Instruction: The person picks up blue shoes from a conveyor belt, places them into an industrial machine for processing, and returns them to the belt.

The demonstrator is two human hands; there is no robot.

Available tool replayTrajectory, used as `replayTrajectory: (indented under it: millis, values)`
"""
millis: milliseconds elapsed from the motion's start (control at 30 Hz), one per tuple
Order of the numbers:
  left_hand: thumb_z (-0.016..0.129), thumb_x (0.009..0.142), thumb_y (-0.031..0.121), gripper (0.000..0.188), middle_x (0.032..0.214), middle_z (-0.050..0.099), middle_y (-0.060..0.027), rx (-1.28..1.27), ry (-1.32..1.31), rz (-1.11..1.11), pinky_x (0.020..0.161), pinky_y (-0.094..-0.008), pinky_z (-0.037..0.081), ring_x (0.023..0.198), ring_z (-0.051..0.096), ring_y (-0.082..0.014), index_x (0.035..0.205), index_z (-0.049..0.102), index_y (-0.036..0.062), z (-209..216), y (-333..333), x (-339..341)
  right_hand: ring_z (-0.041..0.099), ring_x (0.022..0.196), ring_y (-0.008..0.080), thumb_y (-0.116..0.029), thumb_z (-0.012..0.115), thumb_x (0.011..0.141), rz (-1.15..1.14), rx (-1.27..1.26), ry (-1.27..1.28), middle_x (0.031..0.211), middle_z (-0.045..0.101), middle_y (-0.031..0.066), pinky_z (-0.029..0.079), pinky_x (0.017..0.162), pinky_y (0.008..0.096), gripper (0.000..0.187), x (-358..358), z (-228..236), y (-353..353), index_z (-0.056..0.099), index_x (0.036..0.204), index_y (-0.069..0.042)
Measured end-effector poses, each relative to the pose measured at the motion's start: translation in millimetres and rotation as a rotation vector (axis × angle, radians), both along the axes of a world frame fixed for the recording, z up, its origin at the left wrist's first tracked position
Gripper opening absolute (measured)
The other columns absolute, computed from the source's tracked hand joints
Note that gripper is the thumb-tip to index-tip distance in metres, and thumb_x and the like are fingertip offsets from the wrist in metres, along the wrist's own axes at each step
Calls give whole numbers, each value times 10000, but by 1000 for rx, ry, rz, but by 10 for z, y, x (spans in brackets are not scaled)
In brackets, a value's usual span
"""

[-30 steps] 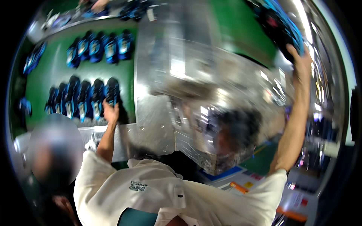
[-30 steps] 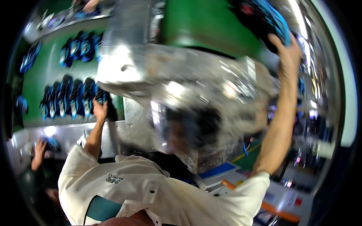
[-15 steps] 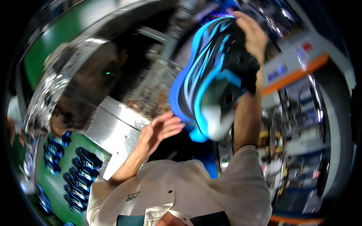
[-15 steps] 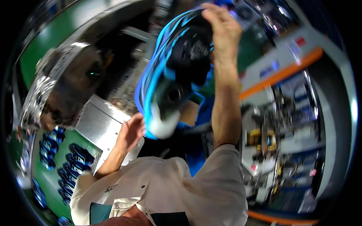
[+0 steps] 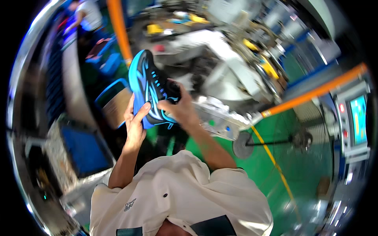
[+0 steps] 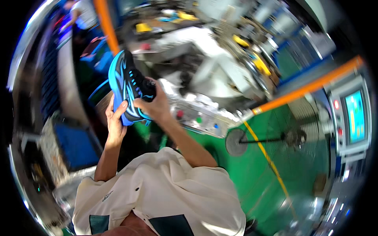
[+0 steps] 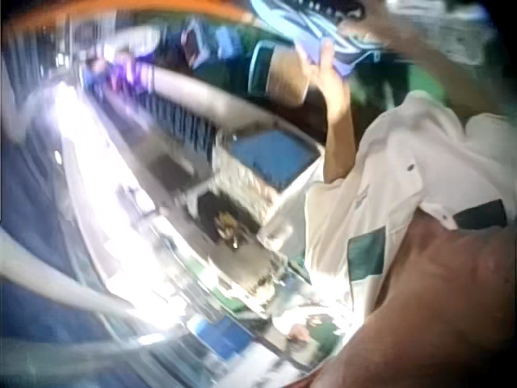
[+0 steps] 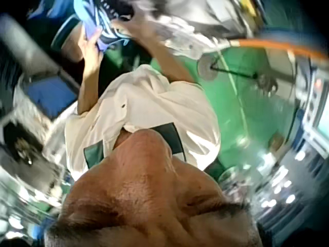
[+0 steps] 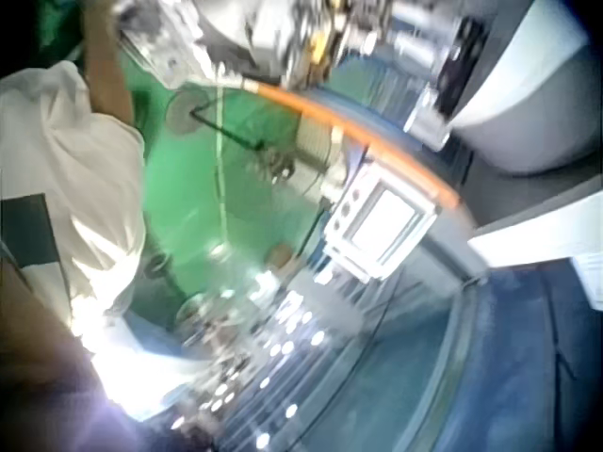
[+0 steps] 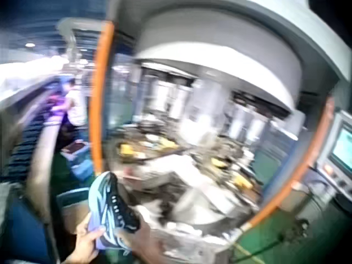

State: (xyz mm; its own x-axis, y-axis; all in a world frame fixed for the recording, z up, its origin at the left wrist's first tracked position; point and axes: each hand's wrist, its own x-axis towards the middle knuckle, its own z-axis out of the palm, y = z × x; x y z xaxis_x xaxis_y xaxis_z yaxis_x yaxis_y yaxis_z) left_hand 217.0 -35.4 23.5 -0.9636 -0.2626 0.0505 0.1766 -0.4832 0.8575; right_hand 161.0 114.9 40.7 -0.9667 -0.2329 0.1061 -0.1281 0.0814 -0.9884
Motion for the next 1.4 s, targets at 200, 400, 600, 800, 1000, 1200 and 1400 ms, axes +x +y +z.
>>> replayTrajectory:
  millis: [200, 400, 600, 800, 1000, 1200, 1400]
  values:
    - [655, 804, 34, 642, 1177, 577, -92, 44, -57, -152, 928, -282, 413, 1027, 558, -150, 1372, 370, -54, -197, 1250, -606, 572, 924, 166, -97, 755, 642, -407, -379, -126, 1013, 607, 85, 455, 854, 292, 610, -197, -277, 1043, 491, 1181, 10]
    - [646, 882, 257, 671, 1349, 465, -136, -165, -36, -637, 1035, -313, 333, 1204, 462, -177, 1415, 332, -3, -125, 2035, -1316, 584, 843, 157, -7, 733, 666, -719, -562, -139, 1017, 616, 62, 490, 786, 302, 585, -387, -430, 2143, 508, 1206, -9]
    - [672, 838, 394, 743, 1309, 504, -177, -427, -88, -568, 957, -293, 406, 1183, 503, -203, 1344, 382, -67, -223, 2878, -2919, 613, 882, 230, -119, 750, 688, -1001, -424, 116, 1015, 614, 115, 507, 815, 375, 574, -203, -492, 3219, 501, 1188, 15]
    - [723, 749, 358, 838, 1287, 474, -272, -1167, -445, -281, 977, -425, 429, 1166, 504, -377, 1333, 298, -67, -1073, 3406, -4514, 537, 1037, 234, -159, 753, 655, -1235, -122, 190, 1171, 545, 126, 418, 950, 373, 702, -89, -101, 3049, 470, 1271, 27]
    - [711, 666, 169, 575, 1073, 606, -249, -1103, -538, -166, 924, -421, 467, 1001, 614, -333, 1135, 486, -77, -1216, 2931, -4887, 554, 954, 178, -105, 738, 729, -1243, 20, 140, 1099, 572, 96, 459, 863, 318, 590, -819, -60, 3207, 489, 1244, 38]
    - [680, 715, 53, 283, 912, 634, -102, 112, -539, -660, 757, -373, 543, 881, 634, -194, 979, 602, -11, -613, 1401, -3665, 576, 650, 103, -148, 731, 716, -774, 499, -17, 762, 655, 42, 454, 618, 257, 332, -2903, 450, 2997, 638, 995, 7]
    - [788, 605, 209, 901, 1175, 516, -161, -201, -740, -256, 918, -335, 428, 1069, 524, -230, 1347, 361, -71, -45, -72, -2060, 622, 1042, 318, -380, 792, 601, -634, 1005, -338, 1084, 636, 235, 497, 892, 372, 646, -4407, -463, 2046, 618, 1021, 79]
